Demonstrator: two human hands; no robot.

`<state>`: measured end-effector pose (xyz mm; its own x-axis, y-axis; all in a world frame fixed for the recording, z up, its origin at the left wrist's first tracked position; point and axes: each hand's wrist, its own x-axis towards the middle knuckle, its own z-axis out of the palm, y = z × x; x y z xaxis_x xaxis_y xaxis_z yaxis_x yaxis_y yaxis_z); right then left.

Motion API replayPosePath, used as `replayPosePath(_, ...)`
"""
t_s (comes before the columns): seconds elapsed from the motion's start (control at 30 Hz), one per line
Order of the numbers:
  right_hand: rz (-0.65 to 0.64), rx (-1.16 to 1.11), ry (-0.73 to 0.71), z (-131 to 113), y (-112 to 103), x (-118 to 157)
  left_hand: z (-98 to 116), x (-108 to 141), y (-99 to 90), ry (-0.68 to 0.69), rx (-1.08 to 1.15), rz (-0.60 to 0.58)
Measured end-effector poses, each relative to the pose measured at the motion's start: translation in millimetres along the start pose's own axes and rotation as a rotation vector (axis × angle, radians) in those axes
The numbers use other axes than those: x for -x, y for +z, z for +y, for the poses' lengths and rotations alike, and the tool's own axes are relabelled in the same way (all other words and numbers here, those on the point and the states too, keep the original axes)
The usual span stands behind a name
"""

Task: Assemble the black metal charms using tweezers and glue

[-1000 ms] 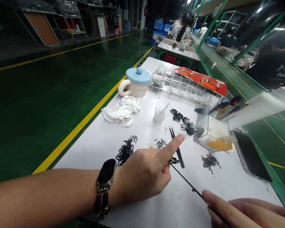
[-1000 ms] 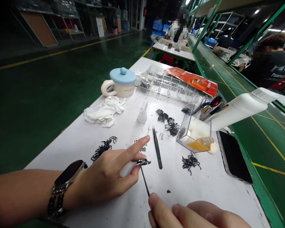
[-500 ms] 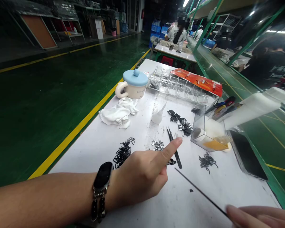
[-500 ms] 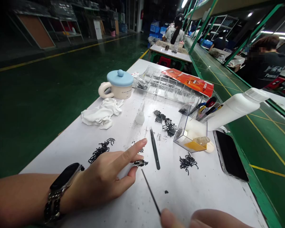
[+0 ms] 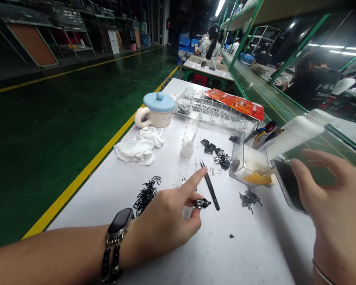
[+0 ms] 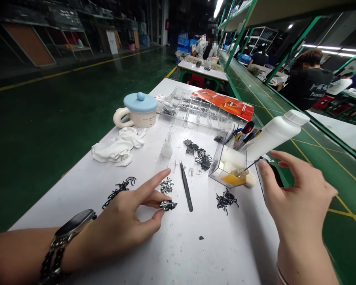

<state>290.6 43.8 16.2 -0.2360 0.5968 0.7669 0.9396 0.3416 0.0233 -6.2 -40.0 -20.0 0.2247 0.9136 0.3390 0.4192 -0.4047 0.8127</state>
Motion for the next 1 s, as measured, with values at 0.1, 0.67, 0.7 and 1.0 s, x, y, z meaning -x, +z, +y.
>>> replayPosePath(0.1,0.015,-0.09,0.134,-36.0,-7.3,-4.1,1.1,-4.6,-2.5,-0.298,0.322,-0.074)
replayPosePath(0.67,-0.642,-0.802,-0.208,-109.2,-4.0,15.8,5.8,-23.9,-13.1,-0.9,1.072,-0.367)
replayPosePath(0.7,-0.643,-0.807,-0.2,-109.3,-3.5,15.9,5.7,-23.5,-12.9,-0.902,1.076,-0.367)
replayPosePath(1.0,-0.626,-0.81,-0.183,-111.8,-5.0,17.9,4.9,-24.2,-12.6,-0.915,1.102,-0.345)
